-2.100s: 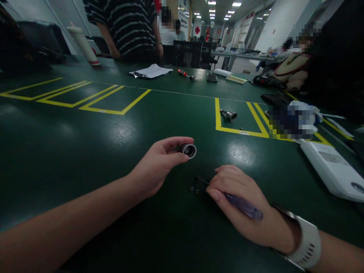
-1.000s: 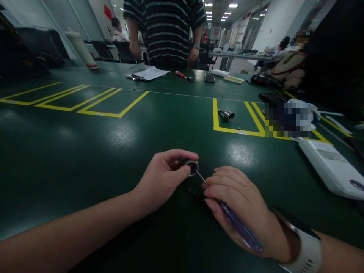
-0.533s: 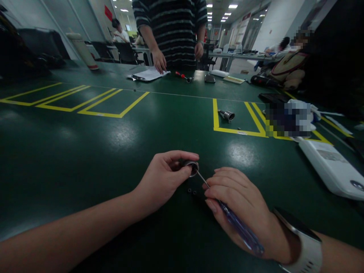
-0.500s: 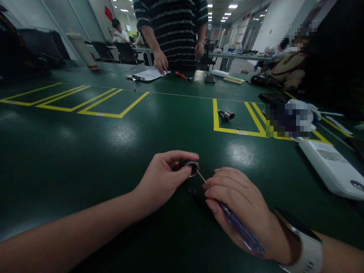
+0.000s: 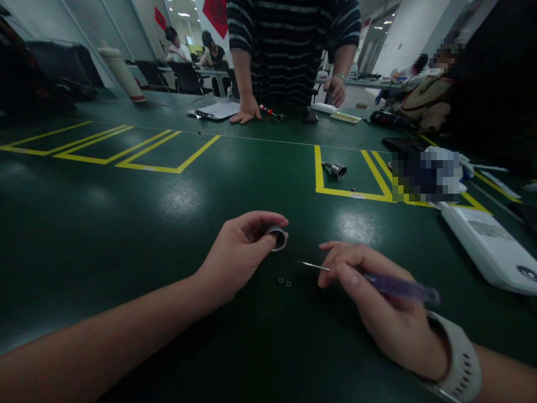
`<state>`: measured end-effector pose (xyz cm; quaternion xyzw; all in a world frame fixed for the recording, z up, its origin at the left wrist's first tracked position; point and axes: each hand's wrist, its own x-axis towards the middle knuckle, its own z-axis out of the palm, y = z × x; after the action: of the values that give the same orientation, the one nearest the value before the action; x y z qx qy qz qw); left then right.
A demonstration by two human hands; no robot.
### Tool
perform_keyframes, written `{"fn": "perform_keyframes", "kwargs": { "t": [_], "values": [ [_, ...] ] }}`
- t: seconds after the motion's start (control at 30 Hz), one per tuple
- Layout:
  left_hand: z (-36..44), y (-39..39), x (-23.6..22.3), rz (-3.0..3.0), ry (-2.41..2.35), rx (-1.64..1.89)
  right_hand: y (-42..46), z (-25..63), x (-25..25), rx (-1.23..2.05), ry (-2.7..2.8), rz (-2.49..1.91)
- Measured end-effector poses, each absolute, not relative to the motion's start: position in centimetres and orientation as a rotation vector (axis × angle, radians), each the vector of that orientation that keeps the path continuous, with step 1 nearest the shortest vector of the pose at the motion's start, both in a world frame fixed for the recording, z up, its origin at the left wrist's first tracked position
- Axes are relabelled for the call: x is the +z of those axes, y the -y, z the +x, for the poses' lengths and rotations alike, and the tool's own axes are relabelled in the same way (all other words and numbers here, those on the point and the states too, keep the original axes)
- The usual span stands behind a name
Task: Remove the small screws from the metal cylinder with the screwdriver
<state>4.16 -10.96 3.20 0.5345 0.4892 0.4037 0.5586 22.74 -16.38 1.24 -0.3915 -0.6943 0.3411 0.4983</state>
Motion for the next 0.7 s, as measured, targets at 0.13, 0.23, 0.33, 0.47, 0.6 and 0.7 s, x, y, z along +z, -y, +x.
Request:
{"fn": "perform_keyframes", "kwargs": {
  "t": [0.13, 0.23, 0.33, 0.47, 0.6, 0.7],
  "values": [
    [3.7, 10.4, 3.4, 1.141, -1.135, 0.970, 15.4, 22.7, 0.4, 1.294, 1.332, -0.990],
    [3.6, 10.3, 3.4, 1.091, -1.080, 0.964, 15.0, 22.5, 0.1, 1.369, 1.303, -0.964],
    [3.7, 10.3, 3.4, 1.059, -1.036, 0.989, 15.0, 22.4, 0.2, 1.337, 1.332, -0.991],
    [3.9, 10.4, 3.5, 1.030, -1.013, 1.010, 15.2, 22.1, 0.7, 1.247, 1.463, -1.060],
    [4.0, 10.6, 3.7, 0.981, -0.945, 1.049, 16.0, 22.1, 1.4, 0.946, 1.683, -1.124],
    [4.0, 10.6, 3.8, 0.921, -0.892, 1.073, 16.6, 22.1, 1.7, 0.697, 1.849, -1.058]
  ]
}}
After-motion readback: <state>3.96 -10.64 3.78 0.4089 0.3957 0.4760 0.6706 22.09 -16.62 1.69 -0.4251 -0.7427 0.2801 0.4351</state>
